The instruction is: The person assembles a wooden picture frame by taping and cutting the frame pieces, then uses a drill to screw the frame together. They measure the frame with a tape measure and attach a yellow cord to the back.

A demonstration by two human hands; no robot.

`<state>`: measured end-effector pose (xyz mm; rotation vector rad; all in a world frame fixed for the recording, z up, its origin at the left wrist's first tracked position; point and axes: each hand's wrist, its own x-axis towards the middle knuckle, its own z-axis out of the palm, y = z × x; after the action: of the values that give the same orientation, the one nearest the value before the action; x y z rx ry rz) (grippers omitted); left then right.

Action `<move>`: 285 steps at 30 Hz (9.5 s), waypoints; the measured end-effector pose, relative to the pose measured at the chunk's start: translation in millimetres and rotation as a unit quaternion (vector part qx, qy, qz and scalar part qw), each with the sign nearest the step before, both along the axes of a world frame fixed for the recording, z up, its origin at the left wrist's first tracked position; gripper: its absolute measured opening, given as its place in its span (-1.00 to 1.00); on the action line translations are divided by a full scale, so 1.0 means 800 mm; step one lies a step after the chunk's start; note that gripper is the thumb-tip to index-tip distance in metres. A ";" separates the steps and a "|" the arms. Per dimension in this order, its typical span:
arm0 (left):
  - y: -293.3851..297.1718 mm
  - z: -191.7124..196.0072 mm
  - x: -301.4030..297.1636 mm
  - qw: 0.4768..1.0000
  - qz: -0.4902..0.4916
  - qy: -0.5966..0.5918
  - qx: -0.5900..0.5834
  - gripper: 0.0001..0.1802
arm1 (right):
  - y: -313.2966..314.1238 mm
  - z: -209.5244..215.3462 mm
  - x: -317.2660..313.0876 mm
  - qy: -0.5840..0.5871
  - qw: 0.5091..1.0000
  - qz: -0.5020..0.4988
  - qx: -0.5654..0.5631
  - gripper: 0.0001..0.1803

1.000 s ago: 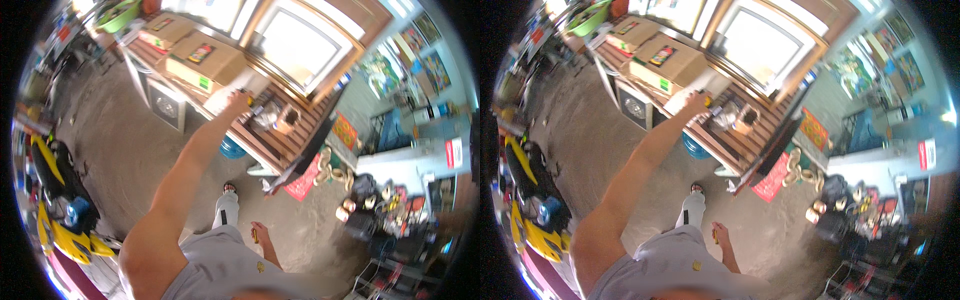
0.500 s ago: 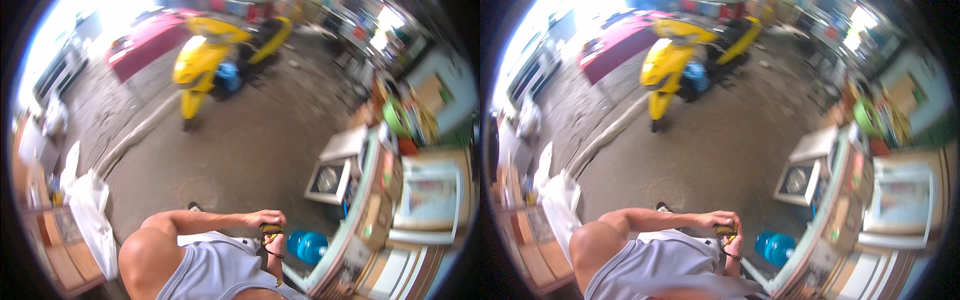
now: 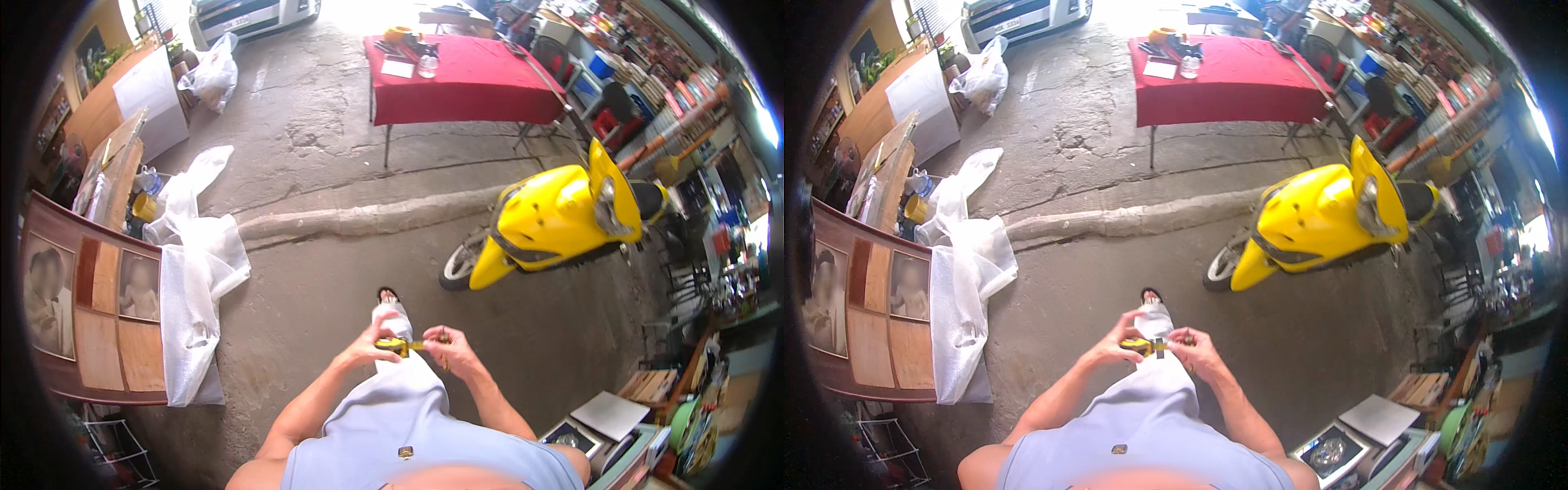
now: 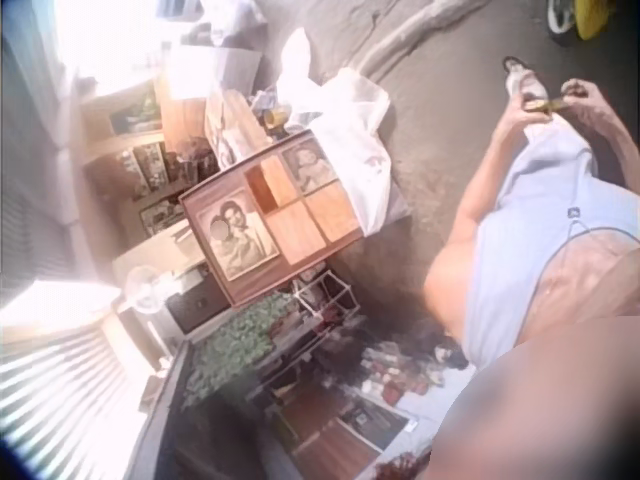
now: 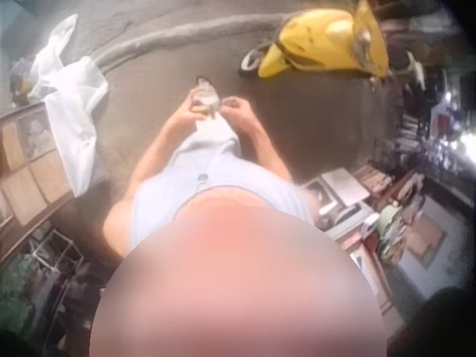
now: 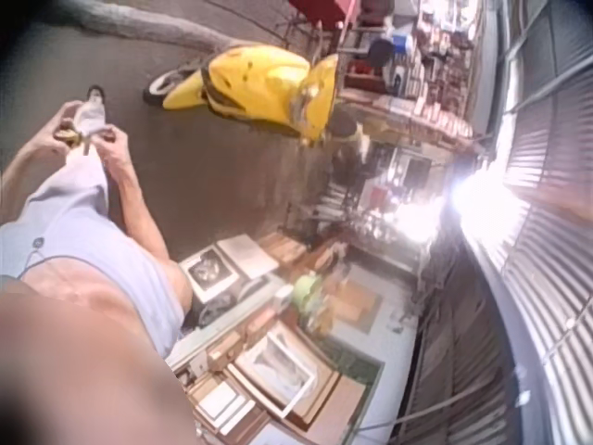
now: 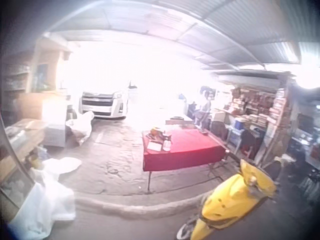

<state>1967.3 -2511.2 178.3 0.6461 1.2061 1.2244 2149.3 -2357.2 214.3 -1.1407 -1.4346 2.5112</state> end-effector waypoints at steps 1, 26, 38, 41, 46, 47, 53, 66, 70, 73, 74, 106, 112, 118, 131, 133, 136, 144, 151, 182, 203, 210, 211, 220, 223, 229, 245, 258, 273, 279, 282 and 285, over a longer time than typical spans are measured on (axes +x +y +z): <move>0.013 -0.012 -0.057 0.999 0.039 0.032 0.004 0.17 | 0.041 0.001 -0.054 0.028 1.000 -0.005 0.010 -0.79; 0.583 0.082 -1.160 0.973 0.216 0.074 0.028 0.32 | 0.636 0.055 -1.229 0.065 0.961 0.134 0.234 -0.55; 0.975 0.014 -1.679 0.983 0.172 0.044 0.054 0.33 | 0.987 -0.016 -1.733 0.102 0.908 0.110 0.392 -0.48; 1.061 0.025 -1.786 0.986 0.139 0.050 0.073 0.30 | 1.067 -0.005 -1.836 0.094 0.964 0.170 0.183 -0.42; 1.242 0.003 -1.973 0.993 0.077 0.067 0.056 0.30 | 1.216 -0.046 -2.002 0.047 0.961 0.067 0.266 -0.45; 1.289 0.004 -2.007 0.995 0.041 0.069 0.062 0.30 | 1.251 -0.060 -2.030 0.079 0.928 -0.007 0.365 -0.45; 1.572 0.022 -2.171 0.978 -0.167 0.095 0.079 0.25 | 1.449 -0.027 -2.150 0.067 0.980 -0.110 0.154 -0.50; 2.318 -0.082 -2.399 0.890 -0.297 0.346 0.002 -0.64 | 2.028 -0.194 -2.184 -0.262 0.788 -0.472 0.296 -0.82; 2.442 -0.099 -2.422 0.886 -0.295 0.355 0.033 -0.69 | 2.072 -0.206 -2.205 -0.381 0.711 -0.495 0.324 -0.81; 2.491 -0.121 -2.438 0.851 -0.329 0.408 0.000 -0.67 | 2.074 -0.222 -2.226 -0.405 0.672 -0.528 0.325 -0.80; 2.508 -0.118 -2.436 0.845 -0.343 0.410 -0.002 -0.66 | 2.077 -0.222 -2.230 -0.408 0.665 -0.540 0.316 -0.80; 2.677 -0.144 -2.664 0.603 -0.407 0.644 0.237 -0.75 | 2.088 -0.209 -2.252 -0.498 0.597 -0.623 0.089 -0.72; 2.687 -0.146 -2.671 0.558 -0.513 0.600 0.255 -0.82 | 2.092 -0.202 -2.255 -0.469 0.597 -0.647 0.067 -0.75; 2.694 -0.120 -2.643 0.536 -0.543 0.624 0.168 -0.88 | 2.083 -0.209 -2.243 -0.446 0.629 -0.629 0.101 -0.76; 2.539 -0.092 -2.358 0.503 -0.553 0.643 0.167 -0.78 | 2.087 -0.208 -2.234 -0.450 0.658 -0.585 0.151 -0.78; 2.527 -0.100 -2.346 0.507 -0.533 0.654 0.180 -0.77 | 2.088 -0.206 -2.235 -0.438 0.663 -0.590 0.146 -0.77; 2.524 -0.102 -2.342 0.523 -0.522 0.648 0.185 -0.77 | 2.088 -0.202 -2.234 -0.441 0.661 -0.576 0.193 -0.78; 2.487 -0.105 -2.277 0.516 -0.538 0.628 0.223 -0.80 | 2.089 -0.186 -2.238 -0.433 0.657 -0.586 0.194 -0.78; 2.483 -0.110 -2.245 0.513 -0.559 0.628 0.172 -0.83 | 2.086 -0.193 -2.239 -0.420 0.651 -0.599 0.200 -0.78; 2.521 -0.111 -2.204 0.390 -0.643 0.651 0.107 -0.68 | 2.113 -0.173 -2.391 -0.458 0.713 -0.448 0.285 -0.69; 2.523 -0.108 -2.203 0.380 -0.672 0.631 0.080 -0.62 | 2.171 -0.127 -2.400 -0.537 0.775 -0.222 0.247 -0.85; 2.524 -0.104 -2.211 0.393 -0.668 0.618 0.130 -0.70 | 2.166 -0.136 -2.367 -0.504 0.792 -0.255 0.234 -0.76; 2.522 -0.111 -2.216 0.400 -0.659 0.620 0.150 -0.70 | 2.159 -0.140 -2.355 -0.499 0.793 -0.277 0.213 -0.71; 2.628 -0.104 -2.180 0.498 -0.574 0.615 0.207 -0.87 | 2.181 -0.150 -2.197 -0.489 0.605 -0.545 0.313 -0.74; 2.714 -0.084 -2.155 0.557 -0.553 0.592 0.183 -0.94 | 2.283 -0.138 -2.163 -0.446 0.638 -0.552 0.300 -0.80; 2.913 -0.085 -2.055 0.515 -0.518 0.639 0.241 -0.86 | 2.492 -0.147 -2.065 -0.368 0.613 -0.631 0.303 -0.80; 3.115 -0.101 -1.899 0.469 -0.526 0.660 0.259 -0.69 | 2.712 -0.212 -1.930 -0.550 0.499 -0.530 0.408 -0.80; 3.123 -0.096 -1.879 0.416 -0.569 0.660 0.261 -0.56 | 2.709 -0.218 -1.924 -0.537 0.489 -0.539 0.427 -0.86; 3.131 -0.091 -1.879 0.353 -0.598 0.672 0.256 -0.58 | 2.713 -0.233 -1.928 -0.512 0.479 -0.551 0.453 -0.84; 3.128 -0.081 -1.872 0.322 -0.620 0.682 0.215 -0.52 | 2.711 -0.222 -1.926 -0.569 0.490 -0.474 0.460 -0.82; 3.130 -0.086 -1.871 0.310 -0.621 0.687 0.216 -0.51 | 2.712 -0.177 -1.960 -0.515 0.527 -0.507 0.447 -0.76; 3.132 -0.096 -1.873 0.321 -0.619 0.675 0.242 -0.55 | 2.715 -0.183 -1.984 -0.419 0.592 -0.456 0.516 -0.69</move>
<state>469.3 -5.5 101.4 2.7063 0.8151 -0.7917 562.3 -185.5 67.6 -1.9412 -1.3548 0.2019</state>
